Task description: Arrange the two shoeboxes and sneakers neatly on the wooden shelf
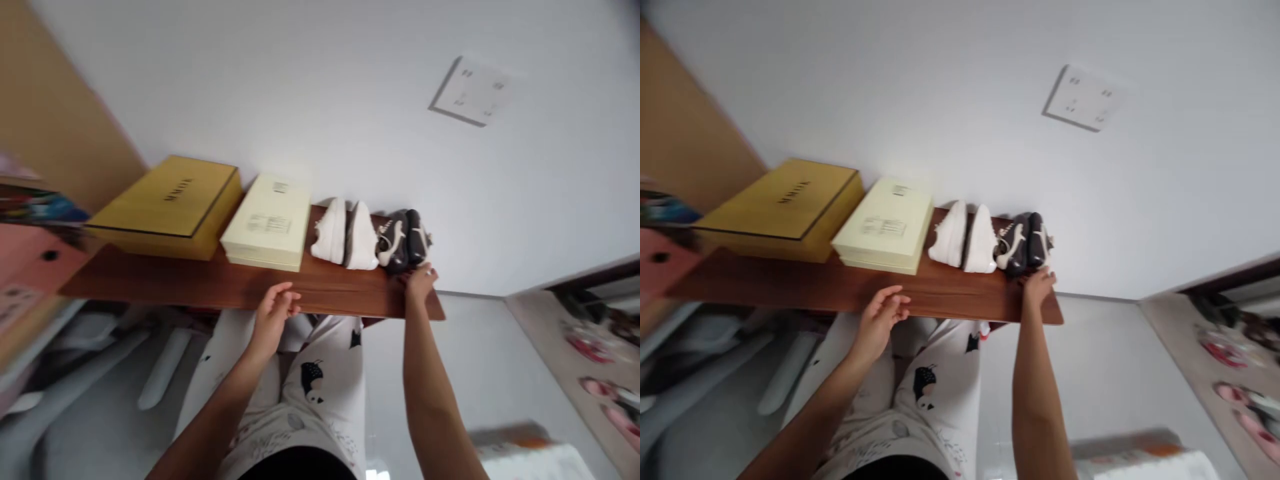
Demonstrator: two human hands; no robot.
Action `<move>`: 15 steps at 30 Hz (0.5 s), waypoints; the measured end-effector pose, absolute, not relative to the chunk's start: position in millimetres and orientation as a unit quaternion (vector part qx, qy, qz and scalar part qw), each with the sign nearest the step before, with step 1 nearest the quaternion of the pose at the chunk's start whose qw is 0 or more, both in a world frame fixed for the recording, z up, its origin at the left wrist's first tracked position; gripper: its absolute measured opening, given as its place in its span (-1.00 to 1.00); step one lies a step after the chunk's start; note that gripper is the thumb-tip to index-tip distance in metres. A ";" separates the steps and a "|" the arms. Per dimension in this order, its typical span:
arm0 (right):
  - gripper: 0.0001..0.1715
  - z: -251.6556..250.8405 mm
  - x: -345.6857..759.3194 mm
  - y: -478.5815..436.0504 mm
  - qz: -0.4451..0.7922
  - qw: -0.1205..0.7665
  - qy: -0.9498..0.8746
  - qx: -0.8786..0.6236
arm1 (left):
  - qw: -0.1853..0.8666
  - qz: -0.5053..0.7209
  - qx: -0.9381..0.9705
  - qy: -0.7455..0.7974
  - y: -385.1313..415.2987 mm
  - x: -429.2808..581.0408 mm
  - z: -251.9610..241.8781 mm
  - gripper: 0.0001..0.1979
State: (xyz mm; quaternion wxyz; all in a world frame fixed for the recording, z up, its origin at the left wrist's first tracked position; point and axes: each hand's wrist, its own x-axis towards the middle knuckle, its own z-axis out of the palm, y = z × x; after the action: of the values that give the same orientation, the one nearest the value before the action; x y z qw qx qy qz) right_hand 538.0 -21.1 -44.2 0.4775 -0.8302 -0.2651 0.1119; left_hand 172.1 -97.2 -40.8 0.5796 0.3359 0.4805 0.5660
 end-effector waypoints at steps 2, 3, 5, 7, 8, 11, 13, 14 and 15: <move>-0.39 -48.4 531.0 -33.5 0.149 0.559 -0.203 -0.790 | 0.502 0.645 0.247 0.520 -86.0 113.1 -40.2 -0.59; -0.49 -52.7 526.0 -41.6 0.174 0.617 -0.161 -0.750 | 0.458 0.678 0.207 0.536 -77.1 84.0 -36.9 -0.63; -0.62 -63.6 508.8 -63.9 0.223 0.683 -0.131 -0.683 | 0.387 0.719 0.142 0.560 -54.5 30.0 -25.0 -0.69; -0.60 -74.9 478.3 -94.0 0.252 0.716 -0.136 -0.636 | 0.370 0.723 0.103 0.574 -28.1 -13.2 -9.1 -0.73; -0.54 -80.2 458.1 -110.6 0.260 0.722 -0.149 -0.623 | 0.377 0.713 0.089 0.585 -14.3 -29.7 -0.9 -0.73; -0.37 -96.5 386.5 -155.4 0.384 0.658 -0.218 -0.610 | 0.411 0.667 0.049 0.619 23.5 -59.4 19.6 -0.75; -0.33 -109.4 341.7 -175.5 0.500 0.573 -0.262 -0.594 | 0.445 0.630 0.017 0.635 41.5 -67.6 27.5 -0.76; -0.34 -116.5 323.3 -182.3 0.533 0.544 -0.270 -0.589 | 0.463 0.614 0.011 0.639 47.6 -70.0 29.6 -0.76; -0.35 -123.8 307.9 -187.2 0.552 0.525 -0.270 -0.589 | 0.474 0.603 0.014 0.641 51.6 -71.8 30.4 -0.75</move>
State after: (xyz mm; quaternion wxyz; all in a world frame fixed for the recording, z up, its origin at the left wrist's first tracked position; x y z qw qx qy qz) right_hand 307.9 -187.2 -123.8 0.5254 -0.5888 -0.2700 0.5517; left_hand -71.8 51.6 30.4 0.4744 0.0139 0.6411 0.6032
